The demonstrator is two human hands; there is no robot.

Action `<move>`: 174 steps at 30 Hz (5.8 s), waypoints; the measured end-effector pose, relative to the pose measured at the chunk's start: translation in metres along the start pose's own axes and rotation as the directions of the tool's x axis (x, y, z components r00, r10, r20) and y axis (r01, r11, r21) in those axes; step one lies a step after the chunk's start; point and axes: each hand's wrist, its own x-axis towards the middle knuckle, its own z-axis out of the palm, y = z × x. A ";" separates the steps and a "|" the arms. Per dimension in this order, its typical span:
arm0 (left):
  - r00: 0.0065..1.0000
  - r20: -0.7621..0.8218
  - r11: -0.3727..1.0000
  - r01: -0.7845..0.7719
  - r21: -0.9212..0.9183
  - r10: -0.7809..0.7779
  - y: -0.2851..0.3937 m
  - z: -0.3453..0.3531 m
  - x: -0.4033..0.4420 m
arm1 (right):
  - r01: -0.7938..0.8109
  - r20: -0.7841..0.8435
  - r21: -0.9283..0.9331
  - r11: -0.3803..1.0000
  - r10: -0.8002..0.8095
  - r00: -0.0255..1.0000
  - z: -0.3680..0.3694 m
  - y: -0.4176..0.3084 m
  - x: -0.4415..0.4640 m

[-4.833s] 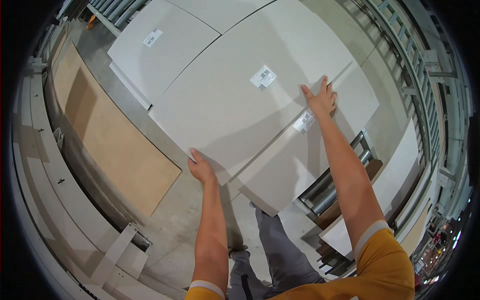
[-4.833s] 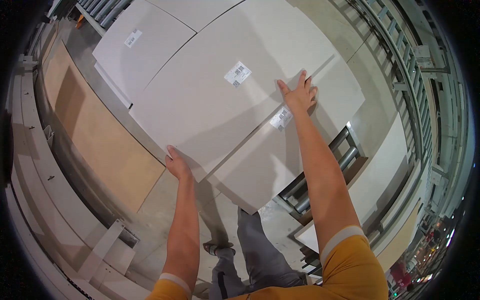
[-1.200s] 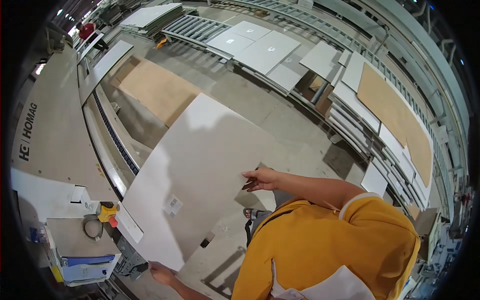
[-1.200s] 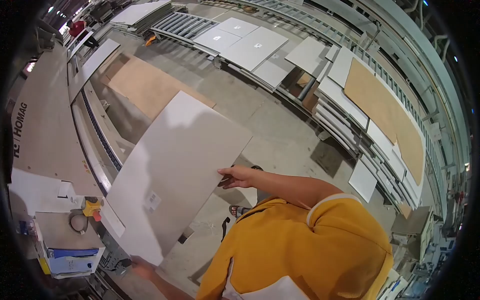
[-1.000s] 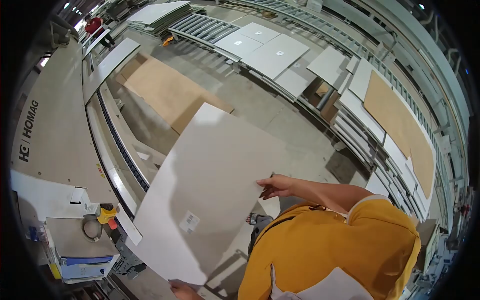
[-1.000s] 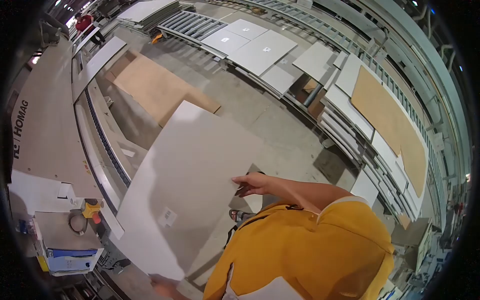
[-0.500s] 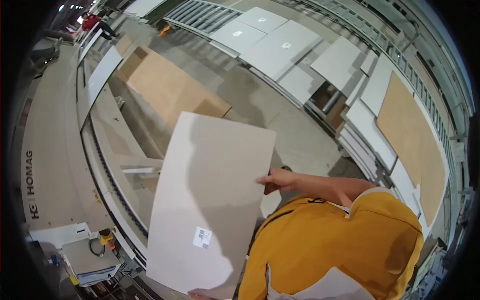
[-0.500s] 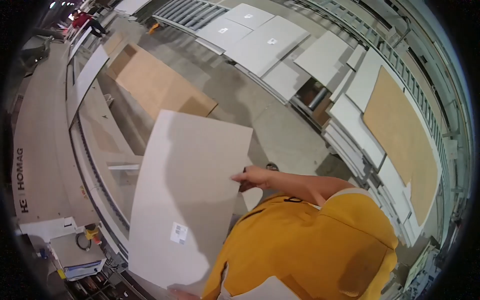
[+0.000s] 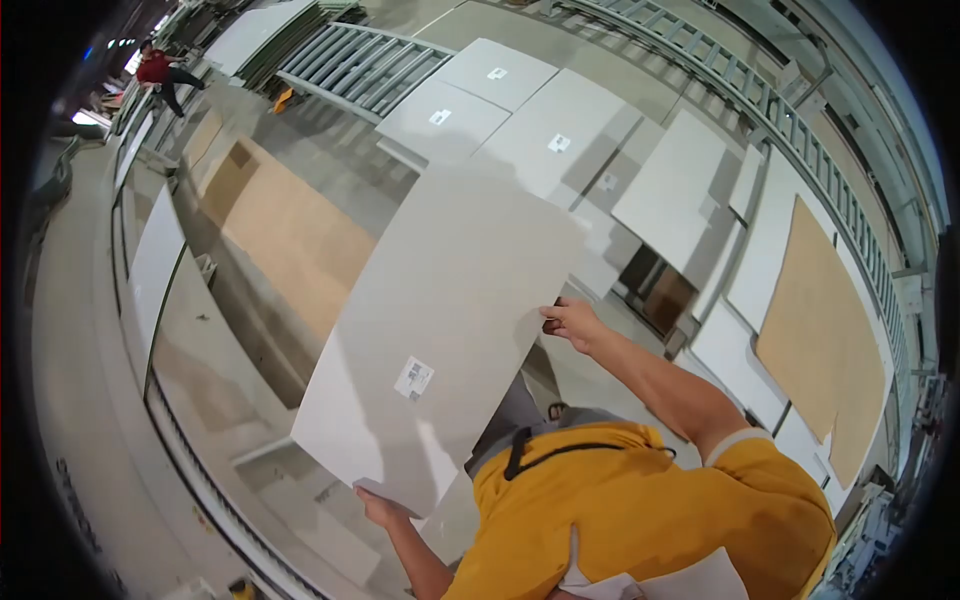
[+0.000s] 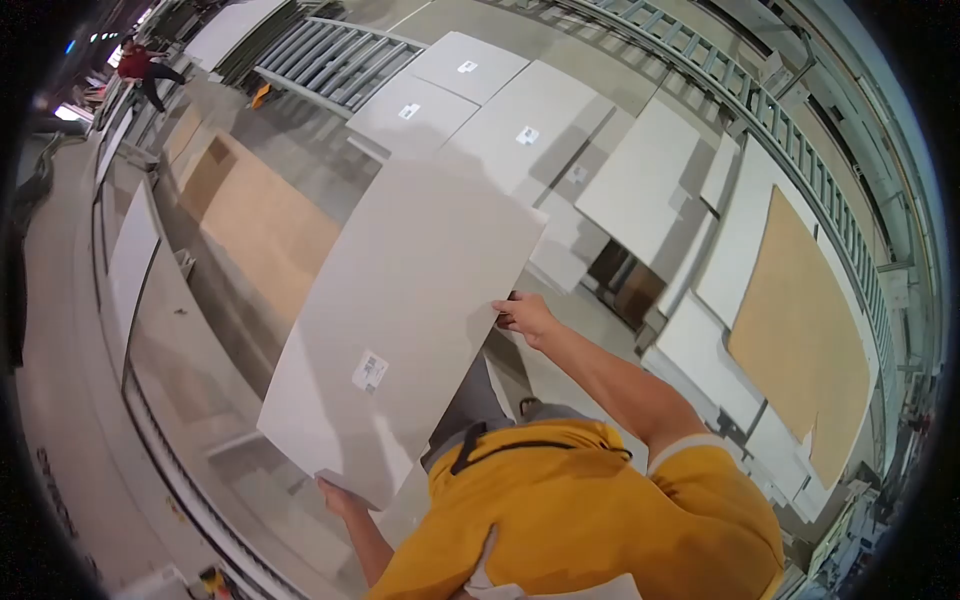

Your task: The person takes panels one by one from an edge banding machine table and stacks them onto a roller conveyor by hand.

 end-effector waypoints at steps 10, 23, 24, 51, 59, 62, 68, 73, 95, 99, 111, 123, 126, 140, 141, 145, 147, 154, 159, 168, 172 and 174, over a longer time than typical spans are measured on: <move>0.987 0.159 0.942 -0.082 0.324 0.031 0.005 0.510 0.189 | 0.122 -0.503 -0.021 0.992 -0.117 0.856 -0.010 -0.200 0.385; 0.932 0.361 0.851 -0.222 0.476 0.041 -0.061 0.890 0.189 | -0.243 -0.393 -0.917 0.316 -0.618 0.680 -0.102 -0.290 0.608; 0.924 0.383 0.866 -0.192 0.461 0.001 -0.059 0.896 0.177 | -0.250 -0.401 -0.914 0.321 -0.605 0.688 -0.091 -0.280 0.596; 0.901 0.416 0.839 -0.319 0.441 0.124 -0.042 0.962 0.146 | -0.321 -0.323 -0.941 0.105 -0.560 0.763 -0.065 -0.292 0.594; 0.892 0.422 0.545 -0.436 0.716 0.160 -0.040 0.979 0.132 | -0.327 -0.330 -0.939 0.103 -0.535 0.778 -0.054 -0.301 0.606; 0.913 0.323 0.547 -0.409 0.731 0.250 -0.042 0.992 0.115 | -0.340 -0.347 -0.934 0.109 -0.500 0.793 -0.048 -0.309 0.608; 0.930 0.251 0.653 -0.366 0.663 0.268 -0.050 0.996 0.106 | -0.317 -0.319 -0.943 0.098 -0.536 0.782 -0.053 -0.303 0.613; 0.912 0.391 0.704 -0.359 0.613 0.125 -0.058 0.985 0.144 | -0.296 -0.284 -0.953 0.067 -0.536 0.795 -0.059 -0.304 0.607; 0.767 -0.517 0.900 0.181 -0.396 -0.381 -0.136 -0.096 -0.204 | 0.499 0.332 -0.864 -0.070 0.665 0.669 -0.032 0.023 0.113; 0.898 -0.384 0.867 -0.008 -0.498 -0.213 -0.045 -0.099 -0.207 | 0.429 0.265 -0.903 -0.018 0.763 0.590 0.022 0.045 0.079; 0.992 -0.125 0.707 -0.079 -0.703 -0.014 -0.007 -0.147 -0.099 | 0.018 0.633 -0.774 0.633 0.771 0.069 0.227 0.108 -0.110; 0.980 -0.177 0.811 -0.033 -0.583 -0.087 -0.022 -0.174 -0.144 | -0.315 0.594 -0.655 0.687 0.725 0.348 0.210 0.202 -0.202; 0.980 -0.179 0.814 -0.029 -0.580 -0.092 -0.037 -0.189 -0.158 | -0.090 0.767 -0.615 0.783 0.621 0.164 0.190 0.217 -0.203; 0.872 -0.348 0.793 -0.072 0.605 0.345 0.007 -0.403 -0.137 | -0.147 0.374 -0.891 0.430 0.878 0.299 0.202 0.176 -0.267; 0.782 -0.338 0.659 -0.120 0.743 0.524 0.009 -0.429 -0.115 | -0.079 0.368 -0.902 0.425 0.851 0.374 0.188 0.188 -0.260; 0.657 -0.355 0.480 -0.012 0.877 0.665 0.080 -0.544 -0.007 | -0.156 0.161 -0.903 0.401 0.650 0.742 0.207 0.201 -0.328; 0.614 -0.302 0.344 0.053 0.938 0.729 0.105 -0.587 0.046 | -0.178 0.115 -0.896 0.406 0.601 0.791 0.205 0.223 -0.356; 0.726 0.272 0.002 -0.353 0.936 0.632 0.077 -0.687 0.236 | -0.231 -0.027 -0.750 0.620 0.319 0.947 0.197 0.224 -0.405; 0.836 -0.218 0.312 0.059 0.948 0.504 0.135 -0.618 0.167 | -0.234 0.008 -0.508 0.829 0.276 0.961 0.169 0.246 -0.400; 0.743 -0.430 0.413 0.225 0.882 0.512 0.096 -0.625 0.069 | -0.208 0.042 -0.221 0.953 0.223 0.974 0.147 0.198 -0.407; 0.751 -0.459 0.481 0.216 0.850 0.474 0.053 -0.589 0.004 | -0.162 0.130 -0.023 0.986 0.164 0.978 0.128 0.172 -0.365; 0.756 -0.470 0.516 0.206 0.831 0.455 0.038 -0.567 -0.027 | -0.079 0.179 0.025 0.997 0.073 0.981 0.139 0.149 -0.349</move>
